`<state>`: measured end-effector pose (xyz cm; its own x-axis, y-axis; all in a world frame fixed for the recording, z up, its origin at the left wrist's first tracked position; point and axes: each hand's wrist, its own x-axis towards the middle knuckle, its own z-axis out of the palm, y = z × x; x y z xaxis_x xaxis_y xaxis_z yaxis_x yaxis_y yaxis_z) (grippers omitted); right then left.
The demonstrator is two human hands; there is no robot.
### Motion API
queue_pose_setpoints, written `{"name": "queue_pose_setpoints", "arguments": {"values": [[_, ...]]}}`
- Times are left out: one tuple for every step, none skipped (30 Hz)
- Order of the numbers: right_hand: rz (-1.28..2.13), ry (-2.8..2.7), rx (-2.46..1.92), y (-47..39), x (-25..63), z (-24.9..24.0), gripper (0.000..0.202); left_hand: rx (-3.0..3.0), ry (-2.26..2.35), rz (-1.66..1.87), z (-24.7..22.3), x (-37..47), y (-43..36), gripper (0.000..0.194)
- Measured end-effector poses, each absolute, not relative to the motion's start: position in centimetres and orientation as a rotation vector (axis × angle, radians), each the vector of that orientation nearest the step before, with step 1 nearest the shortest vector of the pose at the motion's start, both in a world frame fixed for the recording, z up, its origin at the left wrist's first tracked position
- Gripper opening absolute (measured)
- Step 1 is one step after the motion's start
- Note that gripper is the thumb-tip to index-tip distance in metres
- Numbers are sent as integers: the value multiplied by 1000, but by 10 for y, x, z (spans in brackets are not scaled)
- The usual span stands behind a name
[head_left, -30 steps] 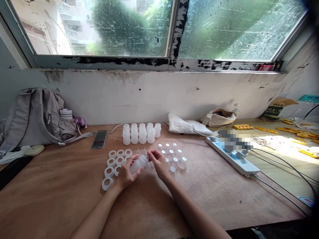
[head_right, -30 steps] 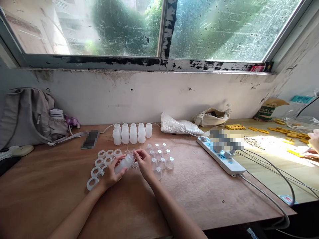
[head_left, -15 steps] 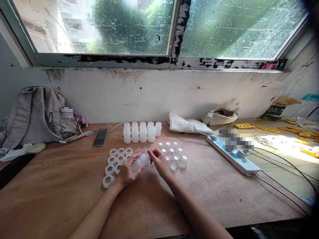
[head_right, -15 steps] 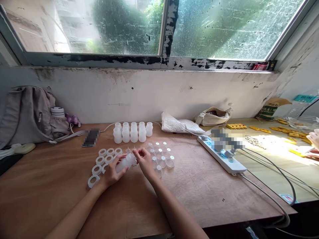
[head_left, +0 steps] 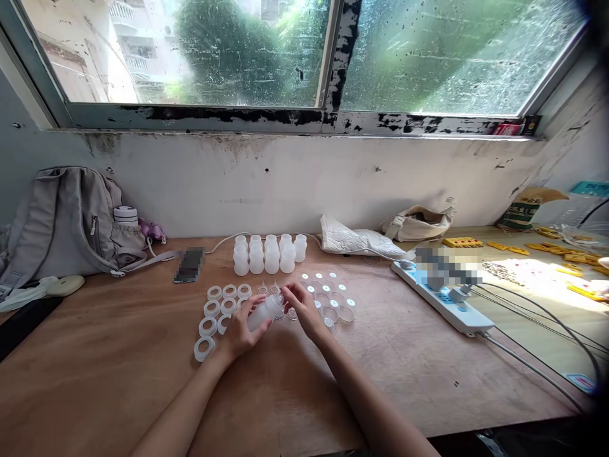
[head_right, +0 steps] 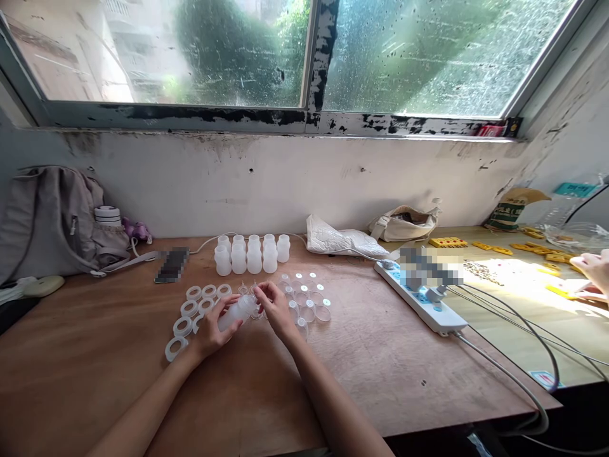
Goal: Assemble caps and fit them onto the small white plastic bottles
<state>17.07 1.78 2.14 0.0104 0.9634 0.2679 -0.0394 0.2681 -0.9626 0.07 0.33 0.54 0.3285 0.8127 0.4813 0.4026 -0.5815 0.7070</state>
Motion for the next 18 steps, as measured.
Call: {"name": "queue_pose_setpoints", "arguments": {"values": [[1028, -1300, -968, 18, 171, 21, 22, 2133, 1066, 1181, 5, 1, 3, 41], [1026, -1309, -964, 18, 171, 20, 22, 2133, 1064, 1185, 5, 1, 4, 41], [1016, -1318, -973, 18, 172, 19, 22, 2133, 1061, 1187, 5, 1, 4, 41], [998, -1325, -993, 18, 172, 19, 22, 2135, 1058, 1185, 4, 1, 4, 41], [976, -1329, -1019, 17, 171, 19, 23, 2138, 1055, 1179, 4, 1, 4, 41], [953, -1333, -1042, 17, 171, 19, 24, 2140, 1054, 1172, 4, 1, 4, 41], [938, -1340, -1060, 16, 171, 19, 25, 2143, 1054, 1164, 4, 0, 4, 41], [932, -1351, -1067, 16, 171, 20, 24, 2145, 1055, 1156, 4, 0, 4, 41], [939, -1365, -1062, 16, 171, 20, 23, 2146, 1056, 1147, 4, 0, 4, 42], [953, -1380, -1050, 15, 171, 20, 22, 2145, 1056, 1143, 4, 0, 4, 41], [968, -1392, -1038, 15, 172, 20, 21, 2143, 1057, 1140, 4, 0, 4, 41], [976, -1401, -1034, 16, 172, 20, 21, 2140, 1059, 1139, 4, 0, 4, 41], [974, -1405, -1039, 16, 172, 20, 21, 2137, 1062, 1139, 4, 0, 4, 41], [965, -1406, -1051, 16, 173, 20, 22, 2135, 1063, 1139, 4, 0, 4, 41], [954, -1405, -1067, 16, 173, 19, 23, 2134, 1063, 1138, 4, 0, 4, 41], [949, -1405, -1079, 17, 173, 19, 24, 2134, 1061, 1136, 4, 0, 4, 41], [953, -1407, -1085, 17, 173, 19, 24, 2134, 1056, 1136, 4, 0, 4, 42], [970, -1410, -1080, 17, 173, 20, 24, 2133, 1051, 1136, 4, -1, 4, 42]]}}
